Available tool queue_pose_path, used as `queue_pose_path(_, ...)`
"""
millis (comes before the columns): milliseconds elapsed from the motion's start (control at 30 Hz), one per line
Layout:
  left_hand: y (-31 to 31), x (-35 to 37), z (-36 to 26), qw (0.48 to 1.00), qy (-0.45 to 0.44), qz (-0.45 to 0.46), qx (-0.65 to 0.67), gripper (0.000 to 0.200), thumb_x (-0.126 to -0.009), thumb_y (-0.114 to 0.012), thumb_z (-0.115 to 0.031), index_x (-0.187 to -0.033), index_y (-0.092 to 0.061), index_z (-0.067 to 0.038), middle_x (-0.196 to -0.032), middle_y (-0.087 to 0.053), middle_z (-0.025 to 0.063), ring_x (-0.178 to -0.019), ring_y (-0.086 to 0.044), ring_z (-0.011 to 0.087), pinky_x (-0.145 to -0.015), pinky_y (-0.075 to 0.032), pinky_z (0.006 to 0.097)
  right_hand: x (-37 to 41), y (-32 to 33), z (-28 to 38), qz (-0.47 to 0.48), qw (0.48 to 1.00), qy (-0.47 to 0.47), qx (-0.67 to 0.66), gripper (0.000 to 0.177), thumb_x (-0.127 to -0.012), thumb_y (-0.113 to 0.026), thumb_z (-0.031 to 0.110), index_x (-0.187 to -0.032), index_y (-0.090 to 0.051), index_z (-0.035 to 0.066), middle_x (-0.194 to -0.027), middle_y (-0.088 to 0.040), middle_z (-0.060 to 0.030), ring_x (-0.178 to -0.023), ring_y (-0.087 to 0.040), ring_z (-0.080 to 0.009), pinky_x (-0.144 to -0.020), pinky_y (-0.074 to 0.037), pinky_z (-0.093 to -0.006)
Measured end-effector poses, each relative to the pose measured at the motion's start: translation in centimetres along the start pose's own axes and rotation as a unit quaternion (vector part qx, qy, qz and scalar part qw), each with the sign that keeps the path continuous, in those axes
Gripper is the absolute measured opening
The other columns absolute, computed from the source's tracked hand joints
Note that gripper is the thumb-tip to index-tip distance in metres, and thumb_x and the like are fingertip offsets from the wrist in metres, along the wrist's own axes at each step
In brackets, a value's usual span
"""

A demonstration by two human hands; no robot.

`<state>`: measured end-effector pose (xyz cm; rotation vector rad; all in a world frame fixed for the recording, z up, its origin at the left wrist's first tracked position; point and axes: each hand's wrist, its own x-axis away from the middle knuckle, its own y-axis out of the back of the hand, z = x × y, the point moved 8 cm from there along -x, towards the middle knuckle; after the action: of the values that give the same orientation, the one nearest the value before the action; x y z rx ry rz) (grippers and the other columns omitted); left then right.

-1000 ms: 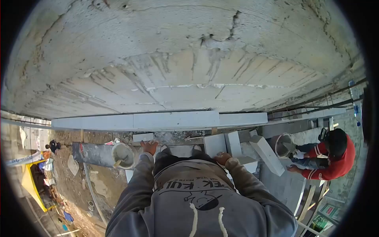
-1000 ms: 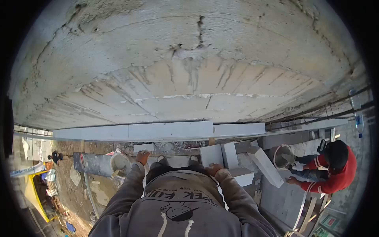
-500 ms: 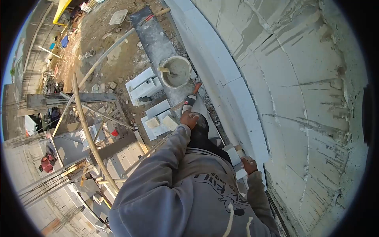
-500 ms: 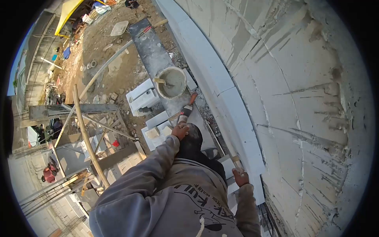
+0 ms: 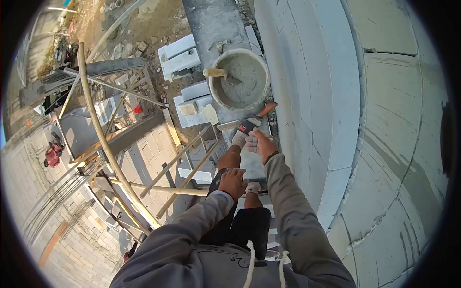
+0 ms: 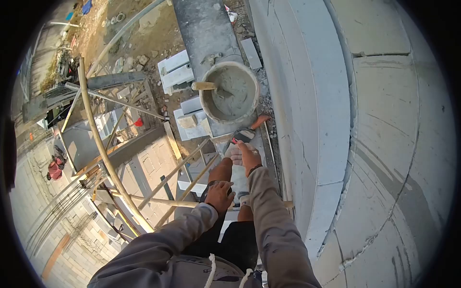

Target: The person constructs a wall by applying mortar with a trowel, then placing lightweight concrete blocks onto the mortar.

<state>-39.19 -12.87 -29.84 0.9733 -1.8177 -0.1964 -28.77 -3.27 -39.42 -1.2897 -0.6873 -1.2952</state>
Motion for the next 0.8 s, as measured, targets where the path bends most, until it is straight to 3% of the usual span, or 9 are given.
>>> queue_pose_path(100,-0.1,-1.3,0.3,0.998,0.045,0.019,-0.027,0.045,-0.081,-0.062,-0.031,-0.118,-0.054,-0.007,-0.115,-0.059,0.0122,-0.108,-0.055,0.0297,-0.091,-0.04,0.045,-10.2,-7.1,3.9,0.043,0.999,-0.012,-0.026,0.055,-0.09,-0.05,0.051,-0.114,-0.055,0.001,-0.098,-0.063,-0.0127,-0.077,-0.064,-0.0217,-0.067,-0.054,-0.0342)
queue_pose_path(267,-0.3,-1.7,1.7,0.993,0.088,0.072,-0.027,0.046,-0.08,-0.061,-0.035,-0.117,-0.056,-0.008,-0.117,-0.058,0.0104,-0.108,-0.056,0.0275,-0.093,-0.038,0.0447,-21.9,-14.6,8.1,-0.029,0.993,-0.066,-0.092,0.056,-0.089,-0.05,0.055,-0.107,-0.057,0.003,-0.087,-0.062,-0.0092,-0.067,-0.061,-0.018,-0.058,-0.053,-0.0321)
queue_pose_path(400,0.1,-2.1,2.4,0.991,0.102,0.087,-0.02,0.046,-0.081,-0.06,-0.036,-0.117,-0.056,-0.007,-0.117,-0.059,0.011,-0.107,-0.057,0.0275,-0.092,-0.038,0.0439,-27.4,-15.9,6.2,-0.043,0.988,-0.063,-0.136,0.042,-0.088,-0.052,0.05,-0.093,-0.058,0.009,-0.075,-0.056,-0.0026,-0.057,-0.052,-0.0126,-0.049,-0.045,-0.0289)
queue_pose_path(467,0.1,-2.3,2.0,0.99,0.114,0.08,0.002,0.046,-0.081,-0.06,-0.036,-0.117,-0.056,-0.007,-0.117,-0.059,0.0111,-0.108,-0.057,0.0277,-0.092,-0.038,0.044,-24.8,-13.6,4.6,-0.068,0.986,-0.069,-0.135,0.035,-0.082,-0.06,0.043,-0.092,-0.058,0.009,-0.073,-0.054,-0.0005,-0.058,-0.052,-0.0131,-0.05,-0.044,-0.0305)
queue_pose_path(533,1.0,-2.9,1.6,0.991,0.124,0.056,0.015,0.047,-0.081,-0.059,-0.035,-0.117,-0.056,-0.006,-0.117,-0.059,0.011,-0.109,-0.056,0.0279,-0.093,-0.037,0.0446,-17.9,-10.1,4.3,-0.097,0.992,-0.043,-0.071,0.038,-0.077,-0.067,0.037,-0.097,-0.059,0.006,-0.071,-0.053,-0.001,-0.061,-0.053,-0.0163,-0.055,-0.045,-0.0324)
queue_pose_path(600,0.9,-3.0,1.5,0.991,0.123,0.053,0.026,0.048,-0.081,-0.061,-0.038,-0.117,-0.057,-0.007,-0.116,-0.059,0.0105,-0.11,-0.056,0.0274,-0.094,-0.037,0.0442,-13.7,-6.2,2.4,-0.042,0.998,-0.034,0.037,0.044,-0.073,-0.07,0.037,-0.097,-0.062,0.002,-0.085,-0.061,-0.0063,-0.073,-0.058,-0.018,-0.066,-0.048,-0.0359)
queue_pose_path(700,1.4,-3.3,1.4,0.99,0.128,0.053,0.021,0.048,-0.081,-0.061,-0.04,-0.116,-0.058,-0.008,-0.114,-0.06,0.0098,-0.11,-0.056,0.0267,-0.094,-0.038,0.0439,-9.1,-2.2,3.9,-0.049,0.979,0.015,0.196,0.047,-0.072,-0.068,0.038,-0.097,-0.064,-0.002,-0.089,-0.066,-0.0135,-0.079,-0.064,-0.0266,-0.071,-0.049,-0.0363)
queue_pose_path(767,1.5,-3.6,1.4,0.988,0.137,0.064,0.022,0.049,-0.081,-0.061,-0.041,-0.116,-0.058,-0.008,-0.114,-0.06,0.0098,-0.11,-0.055,0.0267,-0.094,-0.038,0.0444,-10.1,0.5,4.8,-0.103,0.874,0.087,0.466,0.047,-0.072,-0.063,0.033,-0.098,-0.063,-0.006,-0.095,-0.066,-0.0231,-0.088,-0.066,-0.0333,-0.077,-0.051,-0.0378)
queue_pose_path(800,1.4,-3.5,1.3,0.988,0.136,0.065,0.022,0.049,-0.081,-0.061,-0.041,-0.116,-0.058,-0.008,-0.114,-0.06,0.0098,-0.11,-0.055,0.0267,-0.094,-0.038,0.0444,-10.6,0.4,6.3,-0.131,0.844,0.085,0.513,0.045,-0.071,-0.061,0.03,-0.097,-0.063,-0.007,-0.097,-0.065,-0.0257,-0.093,-0.064,-0.0348,-0.079,-0.051,-0.0379)
